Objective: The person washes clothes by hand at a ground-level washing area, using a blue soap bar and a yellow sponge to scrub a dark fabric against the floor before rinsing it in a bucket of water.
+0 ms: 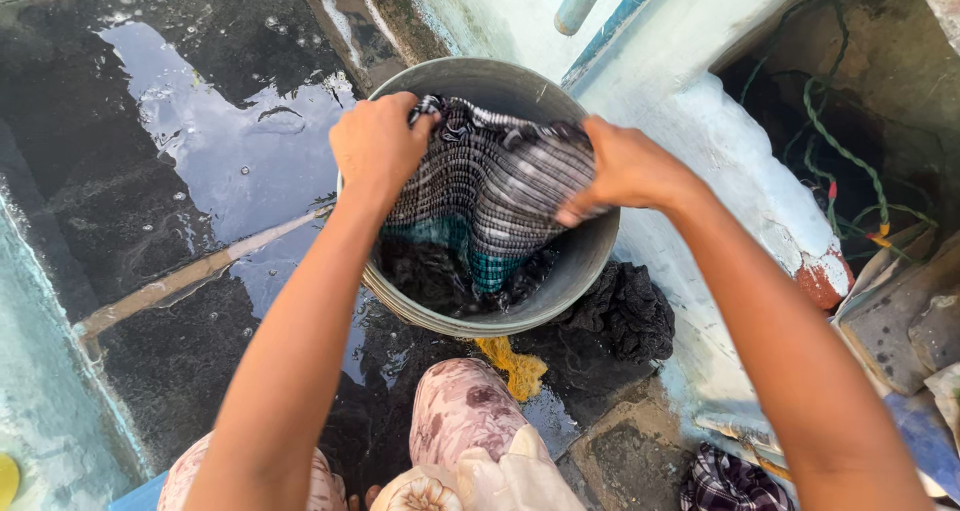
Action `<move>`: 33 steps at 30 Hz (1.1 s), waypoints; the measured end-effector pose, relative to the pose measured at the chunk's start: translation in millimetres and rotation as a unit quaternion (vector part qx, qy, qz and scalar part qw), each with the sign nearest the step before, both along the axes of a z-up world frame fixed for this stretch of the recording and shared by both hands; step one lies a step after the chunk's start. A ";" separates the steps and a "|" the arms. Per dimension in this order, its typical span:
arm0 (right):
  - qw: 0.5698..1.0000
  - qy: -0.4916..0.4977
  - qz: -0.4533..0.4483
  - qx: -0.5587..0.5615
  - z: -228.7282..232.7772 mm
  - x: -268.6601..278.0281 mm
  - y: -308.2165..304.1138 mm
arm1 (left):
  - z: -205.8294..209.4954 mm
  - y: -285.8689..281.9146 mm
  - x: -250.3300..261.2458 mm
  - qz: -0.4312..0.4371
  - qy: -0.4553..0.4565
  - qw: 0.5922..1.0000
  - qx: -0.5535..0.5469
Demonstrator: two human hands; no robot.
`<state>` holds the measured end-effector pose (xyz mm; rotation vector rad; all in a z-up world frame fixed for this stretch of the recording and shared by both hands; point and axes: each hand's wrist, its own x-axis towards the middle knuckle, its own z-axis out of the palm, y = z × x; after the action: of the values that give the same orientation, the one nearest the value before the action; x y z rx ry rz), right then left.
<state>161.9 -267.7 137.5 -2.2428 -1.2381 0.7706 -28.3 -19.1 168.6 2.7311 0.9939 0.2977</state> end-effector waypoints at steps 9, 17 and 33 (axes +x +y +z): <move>0.983 -0.072 -0.167 0.016 65.3 -33.2 4.1 | 46.7 -31.7 0.0 0.029 -0.141 0.989 0.017; 0.825 0.382 -0.278 0.309 107.9 -15.1 9.6 | 110.0 -34.2 -11.0 0.043 -0.286 0.955 -0.067; 0.722 0.643 -0.122 0.226 -5.0 -83.6 60.4 | -18.7 -74.2 -28.1 0.136 -0.205 0.744 -0.621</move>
<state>78.2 -207.4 132.5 -0.9250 -0.3153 1.3430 -56.4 -93.3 149.8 1.2324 0.9258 0.1567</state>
